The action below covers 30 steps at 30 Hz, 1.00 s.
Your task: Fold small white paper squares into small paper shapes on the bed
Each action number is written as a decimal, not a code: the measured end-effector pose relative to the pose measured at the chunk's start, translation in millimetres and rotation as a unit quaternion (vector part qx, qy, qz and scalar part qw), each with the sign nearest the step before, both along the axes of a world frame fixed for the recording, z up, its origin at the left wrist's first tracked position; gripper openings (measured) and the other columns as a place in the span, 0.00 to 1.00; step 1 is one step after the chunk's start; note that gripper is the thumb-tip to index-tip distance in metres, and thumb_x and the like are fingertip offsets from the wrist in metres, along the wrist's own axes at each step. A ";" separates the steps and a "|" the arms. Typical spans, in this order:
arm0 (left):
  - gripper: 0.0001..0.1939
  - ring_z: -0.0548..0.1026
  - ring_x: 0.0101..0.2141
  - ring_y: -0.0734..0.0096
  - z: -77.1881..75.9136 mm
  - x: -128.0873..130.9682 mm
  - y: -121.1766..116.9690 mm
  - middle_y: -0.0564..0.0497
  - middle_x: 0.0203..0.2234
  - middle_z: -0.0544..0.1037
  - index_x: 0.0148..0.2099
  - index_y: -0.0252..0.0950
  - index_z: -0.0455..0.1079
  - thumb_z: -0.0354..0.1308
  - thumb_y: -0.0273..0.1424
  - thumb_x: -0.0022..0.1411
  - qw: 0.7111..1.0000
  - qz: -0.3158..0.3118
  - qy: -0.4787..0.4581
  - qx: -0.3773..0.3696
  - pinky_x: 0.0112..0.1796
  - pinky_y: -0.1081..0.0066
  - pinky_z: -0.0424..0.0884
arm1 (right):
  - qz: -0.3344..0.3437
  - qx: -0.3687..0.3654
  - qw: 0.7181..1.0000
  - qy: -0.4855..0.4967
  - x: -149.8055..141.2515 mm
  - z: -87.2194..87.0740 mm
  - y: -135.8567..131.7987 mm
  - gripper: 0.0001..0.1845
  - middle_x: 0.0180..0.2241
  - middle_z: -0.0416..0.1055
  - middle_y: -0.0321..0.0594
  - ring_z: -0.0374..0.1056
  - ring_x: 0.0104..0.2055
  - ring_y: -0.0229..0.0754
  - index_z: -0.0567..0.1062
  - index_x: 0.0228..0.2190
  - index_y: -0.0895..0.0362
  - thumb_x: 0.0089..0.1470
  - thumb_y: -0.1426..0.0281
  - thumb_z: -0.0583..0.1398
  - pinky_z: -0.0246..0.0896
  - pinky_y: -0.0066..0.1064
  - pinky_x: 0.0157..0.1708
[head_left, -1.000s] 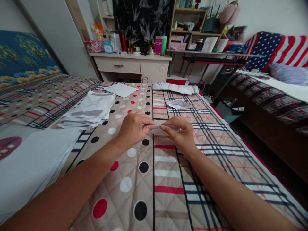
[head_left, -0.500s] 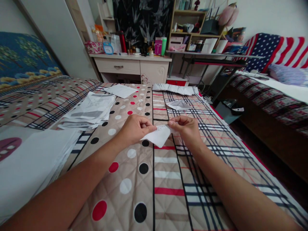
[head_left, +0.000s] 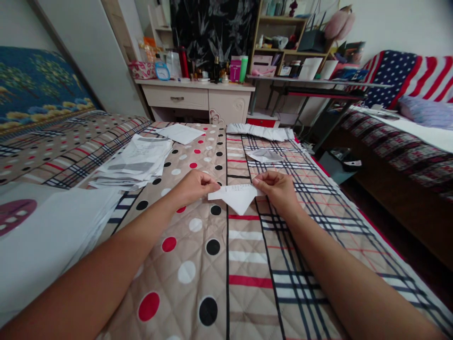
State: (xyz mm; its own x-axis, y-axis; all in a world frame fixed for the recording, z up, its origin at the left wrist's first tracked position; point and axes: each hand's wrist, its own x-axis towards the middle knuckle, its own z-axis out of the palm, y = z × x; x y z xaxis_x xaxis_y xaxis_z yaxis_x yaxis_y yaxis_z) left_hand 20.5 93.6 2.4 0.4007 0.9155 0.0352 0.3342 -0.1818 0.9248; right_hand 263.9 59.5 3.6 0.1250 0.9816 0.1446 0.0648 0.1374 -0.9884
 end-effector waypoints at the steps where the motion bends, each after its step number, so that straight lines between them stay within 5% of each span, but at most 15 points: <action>1: 0.10 0.71 0.21 0.75 -1.0 -2.0 1.3 0.49 0.22 0.79 0.28 0.35 0.77 0.65 0.37 0.50 1.000 0.002 -0.004 -0.005 0.21 0.76 0.63 | 0.010 -0.001 1.000 -0.010 1.8 0.1 0.4 0.18 0.20 0.74 0.39 0.65 0.21 0.36 0.76 0.21 0.59 0.32 0.59 0.72 0.60 0.27 0.20; 5: 0.13 0.70 0.20 0.76 -2.9 -8.1 3.6 0.49 0.22 0.78 0.29 0.33 0.75 0.67 0.39 0.48 0.998 0.045 -0.044 -0.026 0.20 0.77 0.61 | 0.131 -0.063 0.988 -0.044 8.3 1.5 -0.8 0.20 0.22 0.75 0.39 0.65 0.21 0.34 0.79 0.26 0.61 0.35 0.58 0.71 0.58 0.25 0.19; 8: 0.16 0.67 0.17 0.78 -1.8 -8.6 3.1 0.52 0.20 0.76 0.32 0.33 0.72 0.67 0.41 0.48 0.991 0.089 -0.089 -0.038 0.18 0.77 0.56 | 0.272 -0.136 0.950 -0.074 8.7 6.5 -5.5 0.20 0.21 0.73 0.36 0.62 0.19 0.31 0.80 0.29 0.62 0.36 0.59 0.71 0.52 0.22 0.17; 10: 0.17 0.67 0.17 0.78 -1.1 -8.7 4.2 0.52 0.21 0.75 0.33 0.33 0.71 0.67 0.41 0.47 0.987 0.112 -0.111 -0.028 0.18 0.78 0.57 | 0.306 -0.148 0.937 -0.084 7.3 10.5 -8.4 0.18 0.18 0.70 0.33 0.58 0.17 0.29 0.78 0.26 0.62 0.38 0.60 0.70 0.48 0.21 0.15; 17: 0.18 0.68 0.21 0.78 -4.3 -19.4 13.8 0.53 0.22 0.75 0.36 0.33 0.72 0.64 0.44 0.51 0.946 0.276 -0.168 0.015 0.22 0.78 0.62 | 0.157 -0.059 0.983 -0.076 0.7 5.4 -5.3 0.17 0.18 0.70 0.35 0.62 0.19 0.34 0.71 0.20 0.59 0.40 0.59 0.68 0.54 0.24 0.18; 20: 0.21 0.71 0.22 0.78 -2.2 -7.3 3.5 0.48 0.26 0.77 0.36 0.31 0.72 0.63 0.46 0.53 0.964 0.205 -0.164 -0.038 0.25 0.77 0.66 | 0.019 0.056 0.987 -0.148 -8.3 0.0 -8.3 0.13 0.20 0.70 0.36 0.64 0.22 0.37 0.72 0.22 0.57 0.47 0.61 0.64 0.58 0.28 0.22; 23: 0.23 0.77 0.37 0.69 3.3 17.0 -15.1 0.42 0.42 0.78 0.45 0.33 0.72 0.64 0.45 0.54 0.969 0.081 -0.202 -0.117 0.36 0.70 0.73 | -0.061 0.196 0.926 -0.317 -18.7 -1.5 -17.6 0.07 0.27 0.73 0.39 0.68 0.30 0.41 0.73 0.25 0.56 0.52 0.67 0.60 0.62 0.31 0.31; 26: 0.22 0.76 0.42 0.66 7.9 36.0 -30.0 0.42 0.44 0.76 0.45 0.32 0.71 0.64 0.43 0.55 0.955 0.026 -0.254 -0.151 0.42 0.67 0.74 | -0.015 0.293 0.869 -0.398 -27.2 0.9 -28.0 0.05 0.39 0.73 0.43 0.69 0.40 0.43 0.73 0.27 0.55 0.54 0.72 0.58 0.63 0.33 0.37; 30: 0.22 0.77 0.39 0.67 8.6 39.9 -35.7 0.45 0.43 0.77 0.48 0.34 0.71 0.65 0.42 0.54 0.950 0.016 -0.268 -0.159 0.38 0.70 0.74 | 0.053 0.298 0.851 -0.430 -33.9 7.1 -36.6 0.07 0.42 0.71 0.45 0.69 0.40 0.43 0.73 0.30 0.55 0.56 0.65 0.59 0.64 0.34 0.37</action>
State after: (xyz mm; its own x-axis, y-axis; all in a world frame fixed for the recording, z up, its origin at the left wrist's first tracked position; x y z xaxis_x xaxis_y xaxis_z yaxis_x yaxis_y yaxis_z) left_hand 60.4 57.9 11.0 0.3752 0.9254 -0.0539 -0.1990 0.1372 0.9703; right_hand 229.9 22.9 10.7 -0.3624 0.7017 0.6134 0.6855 0.6466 -0.3347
